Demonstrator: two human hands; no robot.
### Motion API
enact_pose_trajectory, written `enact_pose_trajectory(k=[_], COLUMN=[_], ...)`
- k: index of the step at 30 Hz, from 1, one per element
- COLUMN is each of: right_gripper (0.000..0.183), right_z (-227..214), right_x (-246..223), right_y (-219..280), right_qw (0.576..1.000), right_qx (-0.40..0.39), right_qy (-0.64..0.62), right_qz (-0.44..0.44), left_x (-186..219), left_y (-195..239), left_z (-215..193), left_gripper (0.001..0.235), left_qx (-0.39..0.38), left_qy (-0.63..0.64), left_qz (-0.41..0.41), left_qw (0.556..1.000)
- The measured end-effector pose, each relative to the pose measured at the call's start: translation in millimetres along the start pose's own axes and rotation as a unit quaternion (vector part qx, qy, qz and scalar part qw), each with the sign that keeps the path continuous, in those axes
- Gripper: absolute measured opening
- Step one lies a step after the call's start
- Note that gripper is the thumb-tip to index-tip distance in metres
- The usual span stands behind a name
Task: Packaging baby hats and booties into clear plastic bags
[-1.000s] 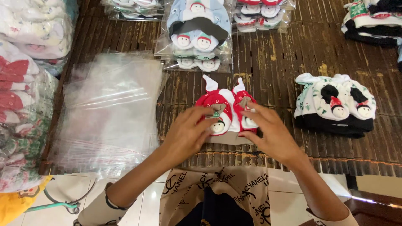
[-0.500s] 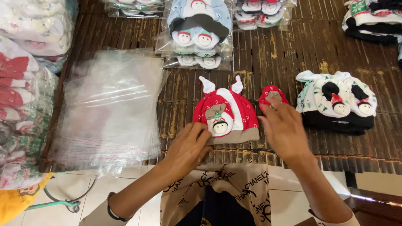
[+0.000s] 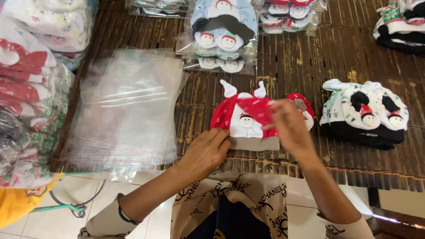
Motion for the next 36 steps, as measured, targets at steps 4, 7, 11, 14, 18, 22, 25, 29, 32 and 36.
enact_pose_trajectory(k=[4,7,11,14,18,22,25,29,32,36], right_gripper=[0.024,0.024,0.025,0.030,0.028,0.024,0.033,0.020,0.018,0.018], right_z=[-39.3,-41.8,-32.6,-32.4,26.8,44.9,31.6,35.1,45.1,40.9], right_x=[-6.2,-7.3,-21.1,-49.2,-86.3,-32.1,-27.9,-38.7,-44.5,-37.4], right_y=[15.3,25.5,43.0,70.8,98.0,83.7,70.5,62.6,62.8,55.8], right_qw=[0.970,0.931,0.942,0.959,0.909,0.812,0.740,0.847,0.883,0.877], right_qx=[0.071,0.052,0.074,0.186,0.150,0.163,0.199,0.130,0.036,0.100], right_qy=[-0.224,-0.352,-0.324,-0.192,0.164,0.435,0.551,0.450,0.410,0.420], right_qz=[0.065,0.082,0.051,-0.090,-0.353,-0.355,-0.329,-0.253,-0.227,-0.212], left_x=[-3.6,-11.0,-33.0,-42.0,-42.0,-36.1,-6.9,-0.9,-3.5,13.0], left_y=[-4.5,-11.2,-25.4,-34.7,-37.9,-32.0,-36.1,-26.6,-19.2,-32.1], left_z=[6.6,7.3,-12.3,-27.3,-42.1,-39.7,-39.7,-13.8,-17.1,-56.5], left_gripper=[0.024,0.023,0.008,0.009,0.013,0.009,0.006,0.016,0.019,0.008], left_qx=[-0.017,-0.046,0.038,0.110,0.169,0.189,0.169,0.076,0.036,0.130], left_qy=[0.021,0.036,0.205,0.339,0.387,0.314,0.146,0.072,0.078,0.137], left_qz=[-0.027,-0.044,-0.159,-0.244,-0.248,-0.226,-0.094,-0.070,-0.117,-0.128], left_qw=[0.999,0.997,0.965,0.902,0.872,0.903,0.970,0.992,0.989,0.974])
Point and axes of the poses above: each hand's wrist, its own y-axis away from the middle knuckle, its own z-axis out of the palm, x = y × z, the point moved 8 cm from there along -y, towards the middle knuckle, and after that the axes turned 14 degrees about y, right-handed, at the moved point
